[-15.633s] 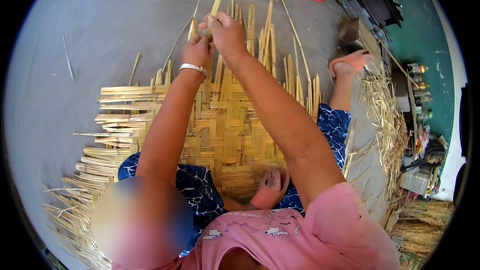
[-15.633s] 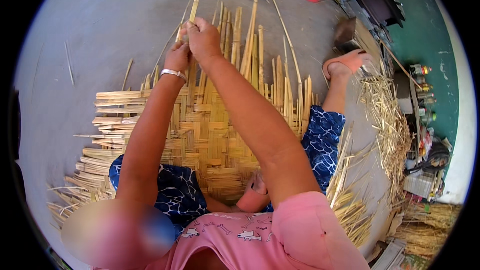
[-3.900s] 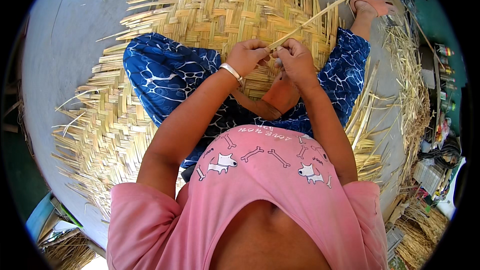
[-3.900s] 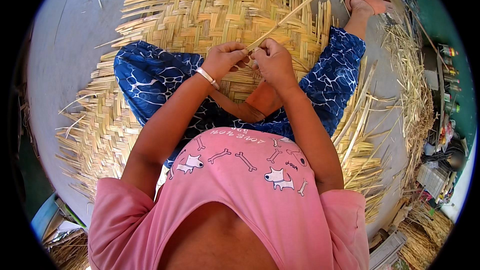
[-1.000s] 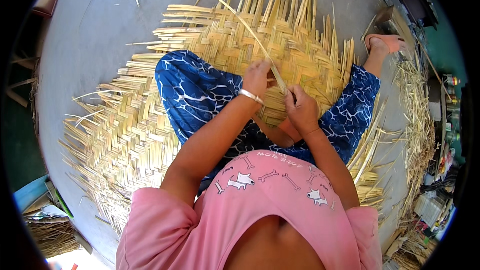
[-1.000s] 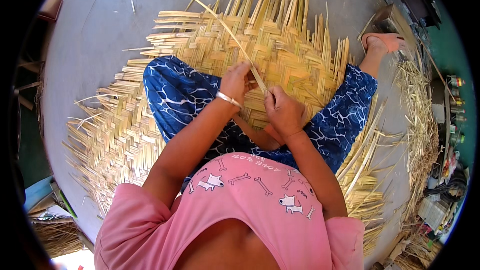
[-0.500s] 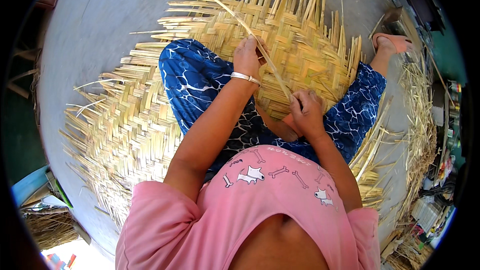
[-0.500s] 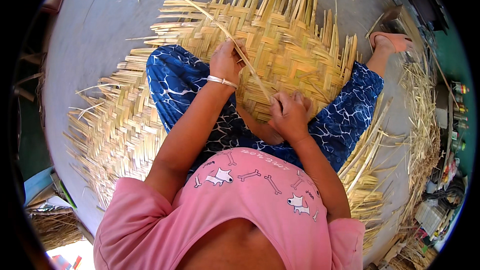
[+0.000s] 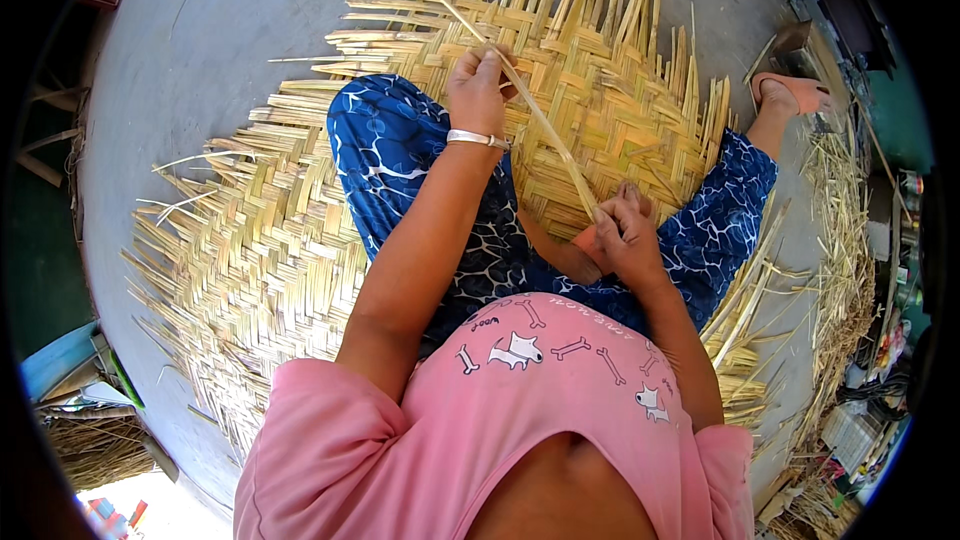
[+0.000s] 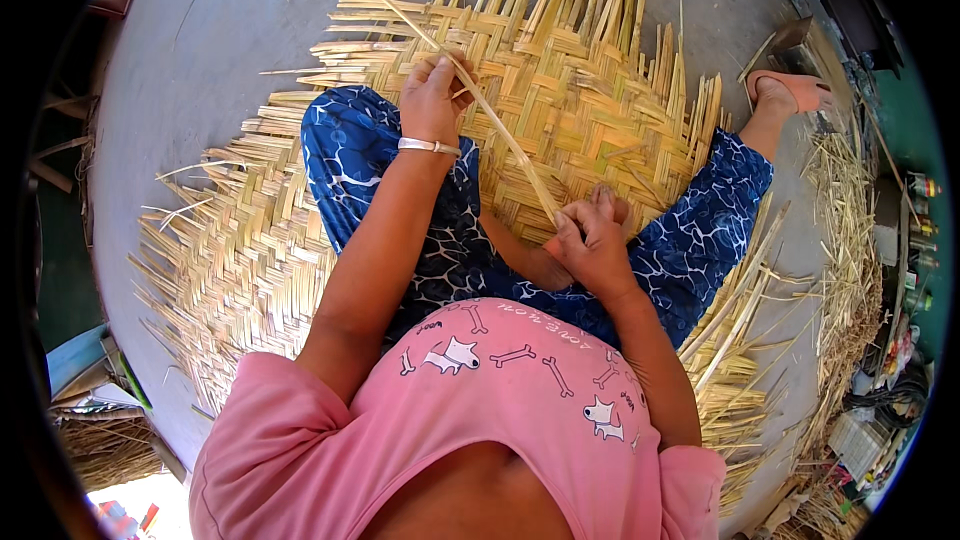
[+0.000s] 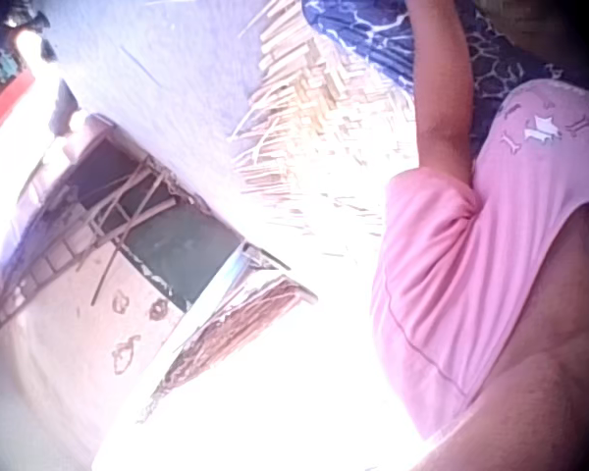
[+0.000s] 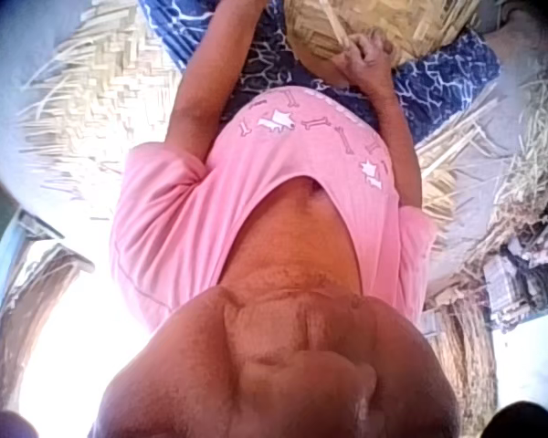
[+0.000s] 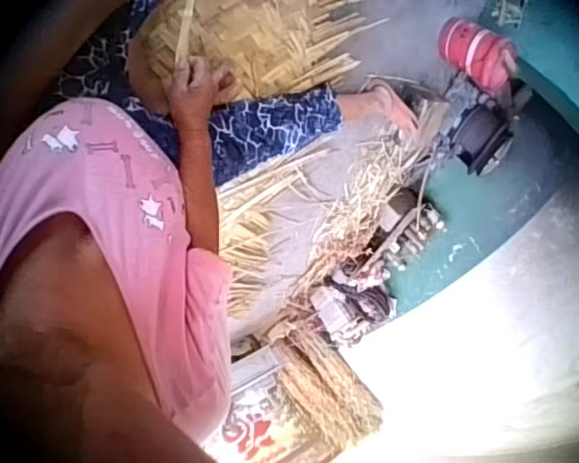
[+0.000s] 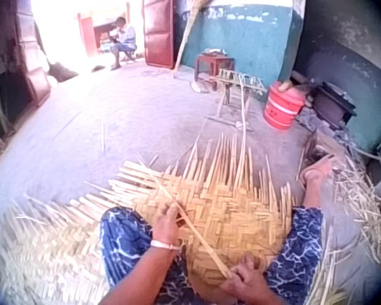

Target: The person sits on the floor and weaves a basket using thin bamboo strips. They interlace the strips by hand, occasionally adjusting the basket's position and adding new strips to continue the pattern.

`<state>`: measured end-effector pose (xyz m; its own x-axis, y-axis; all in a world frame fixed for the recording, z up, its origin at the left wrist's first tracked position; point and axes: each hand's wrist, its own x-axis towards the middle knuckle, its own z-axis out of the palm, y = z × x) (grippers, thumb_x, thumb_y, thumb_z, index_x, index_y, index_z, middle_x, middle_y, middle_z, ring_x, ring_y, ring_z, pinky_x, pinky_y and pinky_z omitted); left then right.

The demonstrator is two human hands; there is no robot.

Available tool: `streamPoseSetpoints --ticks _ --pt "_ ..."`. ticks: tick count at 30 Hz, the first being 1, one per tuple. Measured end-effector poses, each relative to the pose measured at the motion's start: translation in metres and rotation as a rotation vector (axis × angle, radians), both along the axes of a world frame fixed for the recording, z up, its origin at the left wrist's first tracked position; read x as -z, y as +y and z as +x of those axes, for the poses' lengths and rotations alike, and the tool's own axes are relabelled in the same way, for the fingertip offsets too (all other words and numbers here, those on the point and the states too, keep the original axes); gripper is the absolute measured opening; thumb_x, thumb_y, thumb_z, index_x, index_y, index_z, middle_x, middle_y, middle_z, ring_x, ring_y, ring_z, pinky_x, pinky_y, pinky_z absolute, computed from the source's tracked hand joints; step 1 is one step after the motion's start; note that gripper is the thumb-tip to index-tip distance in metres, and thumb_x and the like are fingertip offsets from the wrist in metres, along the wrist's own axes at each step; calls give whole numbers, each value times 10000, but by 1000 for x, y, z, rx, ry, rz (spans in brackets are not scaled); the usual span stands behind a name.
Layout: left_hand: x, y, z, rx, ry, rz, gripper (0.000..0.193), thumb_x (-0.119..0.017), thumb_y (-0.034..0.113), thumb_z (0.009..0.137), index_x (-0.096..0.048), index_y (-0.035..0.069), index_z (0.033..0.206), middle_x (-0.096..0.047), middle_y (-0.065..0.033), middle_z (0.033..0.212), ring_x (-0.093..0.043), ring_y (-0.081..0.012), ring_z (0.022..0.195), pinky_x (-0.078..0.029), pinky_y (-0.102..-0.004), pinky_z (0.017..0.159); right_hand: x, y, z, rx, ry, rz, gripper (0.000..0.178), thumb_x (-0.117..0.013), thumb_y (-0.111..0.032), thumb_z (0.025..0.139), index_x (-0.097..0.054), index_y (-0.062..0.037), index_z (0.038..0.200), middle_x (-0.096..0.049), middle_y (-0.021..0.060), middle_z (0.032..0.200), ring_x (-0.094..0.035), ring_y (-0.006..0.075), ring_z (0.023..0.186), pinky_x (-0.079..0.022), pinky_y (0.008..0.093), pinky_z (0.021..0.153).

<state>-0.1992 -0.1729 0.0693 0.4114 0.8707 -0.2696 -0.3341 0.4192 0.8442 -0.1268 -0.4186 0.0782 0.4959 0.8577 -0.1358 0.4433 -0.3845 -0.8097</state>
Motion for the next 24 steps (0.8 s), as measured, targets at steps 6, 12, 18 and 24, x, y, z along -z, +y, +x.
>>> streamPoseSetpoints --ticks 6,12,18,24 --pt "-1 5 -3 -4 -50 -42 135 -513 165 911 -601 64 927 -628 -43 813 -605 -146 715 -494 -291 633 -9 -2 5 -9 87 17 153 -561 -142 896 -556 -18 807 -513 37 666 -471 121 650 -413 261 643" --pt "-11 14 -9 -39 -116 -88 151 -501 183 901 -590 62 889 -616 -48 783 -591 -143 704 -493 -296 615 -13 -11 5 37 344 -59 172 -542 -154 915 -548 -20 808 -489 -21 662 -442 62 625 -383 218 597" --pt "-18 16 -11 -65 -139 -78 153 -515 204 892 -579 73 846 -599 -34 749 -574 -132 664 -486 -285 588 -20 -19 3 56 423 -79 165 -532 -156 920 -552 -26 821 -474 -29 645 -427 57 598 -372 209 570" --pt "-10 30 -17 -78 -226 -243 175 -527 223 884 -566 53 893 -598 -68 807 -581 -199 750 -491 -340 671 -29 -31 4 87 538 -194 166 -540 -168 918 -553 -32 824 -505 -29 600 -445 44 527 -370 207 495"
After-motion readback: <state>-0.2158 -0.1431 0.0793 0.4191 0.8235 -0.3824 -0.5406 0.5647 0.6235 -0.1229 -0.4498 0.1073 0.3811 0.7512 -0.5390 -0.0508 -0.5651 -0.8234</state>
